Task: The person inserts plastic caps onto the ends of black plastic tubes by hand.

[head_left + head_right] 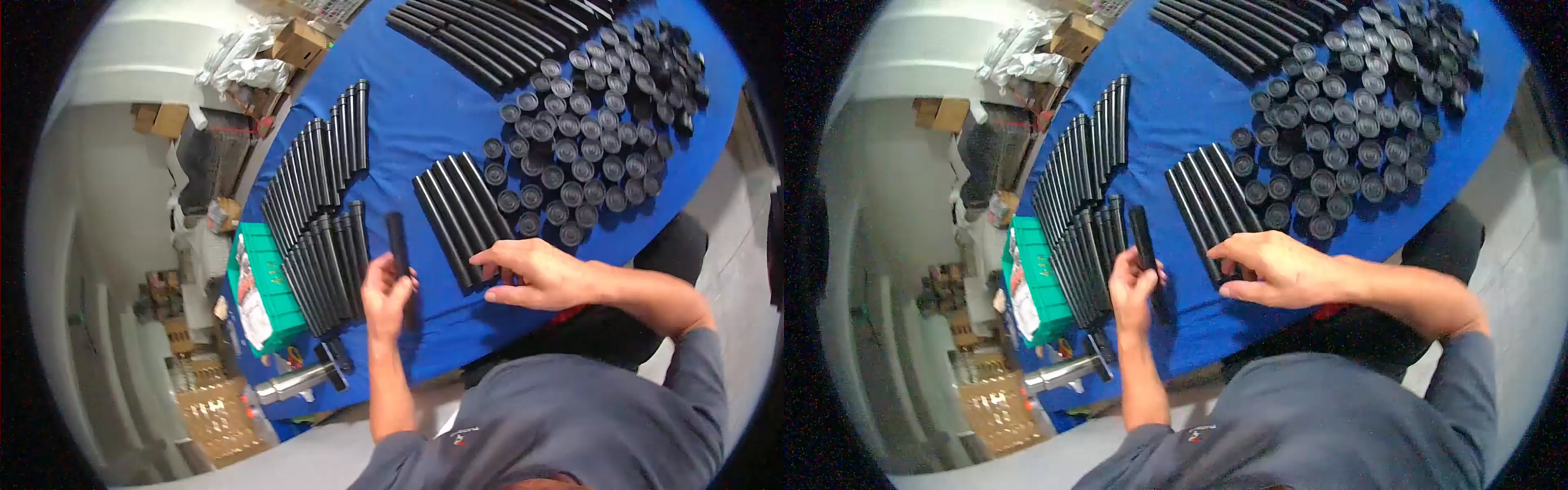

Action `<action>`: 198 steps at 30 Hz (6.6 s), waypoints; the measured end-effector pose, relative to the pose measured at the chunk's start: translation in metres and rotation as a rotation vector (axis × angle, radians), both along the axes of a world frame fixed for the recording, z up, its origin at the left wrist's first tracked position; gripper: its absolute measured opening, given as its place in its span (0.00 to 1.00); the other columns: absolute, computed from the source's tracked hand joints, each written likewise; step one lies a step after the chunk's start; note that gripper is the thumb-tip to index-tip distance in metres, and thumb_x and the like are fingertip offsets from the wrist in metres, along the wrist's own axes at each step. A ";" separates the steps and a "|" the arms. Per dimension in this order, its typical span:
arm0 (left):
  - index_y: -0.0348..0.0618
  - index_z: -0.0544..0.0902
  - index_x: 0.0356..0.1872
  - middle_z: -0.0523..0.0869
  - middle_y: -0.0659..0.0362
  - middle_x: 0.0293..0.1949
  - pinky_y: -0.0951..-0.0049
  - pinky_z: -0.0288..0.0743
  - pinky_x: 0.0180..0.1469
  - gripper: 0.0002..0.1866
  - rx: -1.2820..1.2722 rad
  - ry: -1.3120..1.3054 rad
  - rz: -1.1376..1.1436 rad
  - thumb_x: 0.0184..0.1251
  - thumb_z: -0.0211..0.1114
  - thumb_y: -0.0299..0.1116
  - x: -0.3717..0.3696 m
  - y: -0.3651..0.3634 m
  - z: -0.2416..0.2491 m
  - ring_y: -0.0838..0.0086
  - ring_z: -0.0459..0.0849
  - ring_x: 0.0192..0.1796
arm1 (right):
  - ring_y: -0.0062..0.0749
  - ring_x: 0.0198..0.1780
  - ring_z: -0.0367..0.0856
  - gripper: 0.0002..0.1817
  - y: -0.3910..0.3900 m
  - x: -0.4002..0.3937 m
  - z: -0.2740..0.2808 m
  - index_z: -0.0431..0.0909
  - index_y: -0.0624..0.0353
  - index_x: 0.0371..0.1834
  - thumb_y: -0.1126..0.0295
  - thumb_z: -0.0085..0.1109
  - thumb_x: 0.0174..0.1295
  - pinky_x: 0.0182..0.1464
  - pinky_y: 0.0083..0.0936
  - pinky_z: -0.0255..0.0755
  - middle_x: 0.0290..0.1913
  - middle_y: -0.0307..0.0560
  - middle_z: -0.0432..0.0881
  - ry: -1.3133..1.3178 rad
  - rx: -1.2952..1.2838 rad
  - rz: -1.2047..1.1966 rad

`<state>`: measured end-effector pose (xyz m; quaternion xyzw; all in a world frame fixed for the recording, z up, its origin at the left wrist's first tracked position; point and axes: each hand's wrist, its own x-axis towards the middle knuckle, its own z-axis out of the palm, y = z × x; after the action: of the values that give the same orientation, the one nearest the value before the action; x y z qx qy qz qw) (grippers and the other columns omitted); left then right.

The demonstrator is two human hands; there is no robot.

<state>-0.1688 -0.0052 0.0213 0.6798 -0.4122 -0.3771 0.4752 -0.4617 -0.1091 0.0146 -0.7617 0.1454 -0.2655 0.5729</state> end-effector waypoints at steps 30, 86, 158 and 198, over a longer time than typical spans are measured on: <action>0.20 0.70 0.67 0.85 0.37 0.46 0.39 0.87 0.48 0.29 0.348 1.171 -0.364 0.76 0.62 0.37 -0.061 0.116 -0.028 0.48 0.89 0.41 | 0.37 0.35 0.86 0.18 0.022 0.008 -0.026 0.84 0.63 0.47 0.59 0.70 0.64 0.38 0.34 0.75 0.34 0.43 0.89 -0.084 0.392 0.630; 0.24 0.77 0.60 0.88 0.40 0.46 0.55 0.83 0.54 0.29 0.509 0.505 -0.466 0.59 0.74 0.28 -0.068 0.079 0.034 0.55 0.90 0.48 | 0.35 0.40 0.89 0.15 0.016 0.006 -0.019 0.83 0.62 0.48 0.63 0.67 0.66 0.45 0.34 0.79 0.35 0.44 0.91 -0.147 0.284 0.599; 0.51 0.73 0.60 0.83 0.41 0.60 0.40 0.79 0.67 0.18 -0.493 0.650 0.007 0.74 0.66 0.30 -0.109 0.023 0.013 0.44 0.82 0.65 | 0.19 0.48 0.78 0.21 -0.003 0.004 -0.013 0.76 0.62 0.63 0.68 0.66 0.70 0.52 0.28 0.75 0.46 0.36 0.80 -0.310 0.565 0.121; 0.41 0.80 0.57 0.86 0.44 0.59 0.57 0.86 0.62 0.14 -0.290 0.920 0.279 0.73 0.68 0.27 -0.119 0.025 -0.022 0.59 0.88 0.59 | 0.40 0.42 0.84 0.26 -0.002 0.009 -0.013 0.79 0.61 0.62 0.65 0.72 0.62 0.45 0.34 0.78 0.46 0.50 0.83 -0.063 0.080 -0.089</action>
<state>-0.2875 0.0197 -0.0006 0.4188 -0.1135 -0.5094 0.7431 -0.4529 -0.1110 0.0016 -0.7223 0.1715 -0.3083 0.5949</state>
